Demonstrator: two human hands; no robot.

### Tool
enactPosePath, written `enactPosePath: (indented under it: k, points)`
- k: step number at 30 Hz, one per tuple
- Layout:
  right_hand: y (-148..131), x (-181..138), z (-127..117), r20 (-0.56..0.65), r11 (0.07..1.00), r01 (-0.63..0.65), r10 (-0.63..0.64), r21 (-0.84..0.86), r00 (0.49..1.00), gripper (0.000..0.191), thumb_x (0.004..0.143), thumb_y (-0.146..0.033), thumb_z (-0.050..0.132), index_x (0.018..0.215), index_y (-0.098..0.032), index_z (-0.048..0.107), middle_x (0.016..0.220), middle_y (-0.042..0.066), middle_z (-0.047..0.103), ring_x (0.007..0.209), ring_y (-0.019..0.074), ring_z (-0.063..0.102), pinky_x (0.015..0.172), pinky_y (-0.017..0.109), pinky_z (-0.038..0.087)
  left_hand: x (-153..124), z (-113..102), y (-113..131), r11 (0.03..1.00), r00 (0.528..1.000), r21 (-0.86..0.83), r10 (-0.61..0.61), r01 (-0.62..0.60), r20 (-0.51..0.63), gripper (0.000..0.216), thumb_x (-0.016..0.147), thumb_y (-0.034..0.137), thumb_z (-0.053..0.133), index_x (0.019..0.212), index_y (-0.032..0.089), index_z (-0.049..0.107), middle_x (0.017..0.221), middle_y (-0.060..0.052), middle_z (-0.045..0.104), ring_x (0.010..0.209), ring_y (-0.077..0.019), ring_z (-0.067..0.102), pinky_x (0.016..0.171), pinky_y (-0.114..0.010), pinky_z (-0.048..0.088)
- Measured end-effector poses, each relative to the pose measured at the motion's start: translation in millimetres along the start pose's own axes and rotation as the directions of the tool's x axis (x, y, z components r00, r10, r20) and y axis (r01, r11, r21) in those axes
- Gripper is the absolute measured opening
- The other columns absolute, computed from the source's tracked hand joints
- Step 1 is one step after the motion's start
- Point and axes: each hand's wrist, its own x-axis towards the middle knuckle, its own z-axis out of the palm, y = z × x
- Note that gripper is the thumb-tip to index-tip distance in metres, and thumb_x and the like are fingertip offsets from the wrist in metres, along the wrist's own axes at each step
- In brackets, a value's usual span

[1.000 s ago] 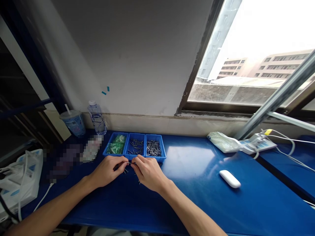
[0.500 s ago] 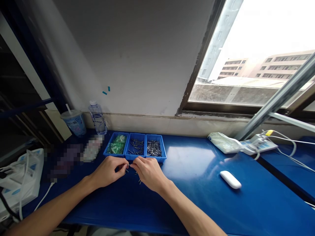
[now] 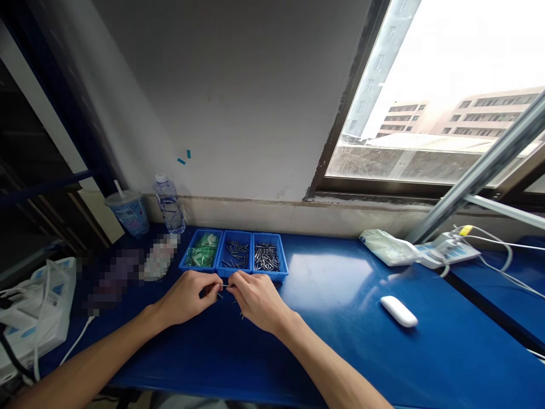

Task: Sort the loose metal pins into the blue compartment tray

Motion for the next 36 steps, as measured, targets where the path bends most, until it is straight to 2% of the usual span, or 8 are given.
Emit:
enactPosePath:
  k: [6, 16, 18, 21, 24, 28, 36]
  points:
    - [-0.8, 1.5, -0.5, -0.029, 1.000, -0.005, 0.005, -0.002, 1.000, 0.032, 0.116, -0.036, 0.037, 0.101, -0.020, 0.059, 0.084, 0.002, 0.068, 0.062, 0.0131, 0.059, 0.059, 0.027, 0.035, -1.6, 0.8, -0.7, 1.000, 1.000, 0.010, -0.001, 0.001, 0.012, 0.022, 0.097, 0.023, 0.052, 0.087, 0.019, 0.070, 0.069, 0.001, 0.067, 0.061, -0.0137, 0.061, 0.061, -0.026, 0.039]
    - [-0.2, 1.9, -0.1, 0.022, 0.997, -0.073, 0.073, 0.011, 0.997, 0.039, 0.116, -0.036, 0.039, 0.088, -0.020, 0.060, 0.077, 0.002, 0.069, 0.062, 0.0145, 0.062, 0.060, 0.027, 0.037, -0.6, 0.4, -0.5, 1.000, 0.999, 0.019, -0.009, 0.008, 0.039, 0.021, 0.098, 0.022, 0.052, 0.089, 0.019, 0.071, 0.071, 0.001, 0.069, 0.062, -0.0140, 0.062, 0.062, -0.026, 0.038]
    - [0.3, 1.4, -0.1, 0.028, 0.997, -0.072, 0.072, 0.022, 0.997, 0.036, 0.115, -0.037, 0.041, 0.091, -0.020, 0.061, 0.078, 0.002, 0.070, 0.063, 0.0146, 0.063, 0.060, 0.027, 0.037, -0.6, 0.7, -1.0, 1.000, 0.999, 0.023, -0.013, 0.012, 0.038, 0.021, 0.098, 0.022, 0.052, 0.089, 0.019, 0.070, 0.071, 0.001, 0.069, 0.062, -0.0139, 0.062, 0.062, -0.026, 0.038]
    - [0.5, 0.5, 0.1, 0.034, 0.997, -0.068, 0.067, 0.028, 0.997, 0.023, 0.113, -0.039, 0.049, 0.108, -0.019, 0.060, 0.079, 0.001, 0.072, 0.063, 0.0157, 0.065, 0.060, 0.027, 0.037, -0.4, 1.5, -1.9, 0.999, 0.999, 0.025, -0.023, 0.022, 0.040, 0.020, 0.098, 0.022, 0.053, 0.087, 0.019, 0.070, 0.069, 0.002, 0.067, 0.061, -0.0138, 0.061, 0.061, -0.026, 0.037]
    - [-0.2, -0.2, 0.7, 0.052, 0.999, -0.048, 0.047, 0.016, 0.998, 0.015, 0.111, -0.031, 0.051, 0.119, -0.019, 0.055, 0.079, 0.000, 0.071, 0.063, 0.0168, 0.065, 0.060, 0.027, 0.035, -0.3, 1.9, -2.2, 0.999, 0.999, 0.017, -0.030, 0.030, 0.039, 0.019, 0.097, 0.023, 0.054, 0.086, 0.019, 0.069, 0.068, 0.002, 0.066, 0.059, -0.0137, 0.060, 0.061, -0.026, 0.037]
    - [-1.1, -0.1, 0.8, 0.081, 1.000, -0.008, 0.008, -0.003, 0.997, 0.008, 0.110, -0.020, 0.044, 0.108, -0.021, 0.052, 0.082, 0.001, 0.070, 0.060, 0.0146, 0.060, 0.058, 0.027, 0.032, -1.1, 1.6, -2.3, 1.000, 0.999, 0.015, -0.027, 0.027, 0.045, 0.019, 0.097, 0.022, 0.053, 0.087, 0.020, 0.069, 0.068, 0.001, 0.067, 0.060, -0.0141, 0.060, 0.061, -0.026, 0.037]
    - [-0.5, 0.5, -0.6, 0.058, 1.000, 0.013, -0.013, -0.010, 0.998, 0.015, 0.113, -0.022, 0.041, 0.102, -0.021, 0.051, 0.083, 0.001, 0.068, 0.059, 0.0131, 0.055, 0.058, 0.027, 0.030, -0.5, 2.0, -2.4, 0.999, 0.998, 0.031, -0.030, 0.029, 0.048, 0.019, 0.097, 0.022, 0.053, 0.086, 0.020, 0.069, 0.069, 0.002, 0.067, 0.061, -0.0140, 0.060, 0.062, -0.026, 0.036]
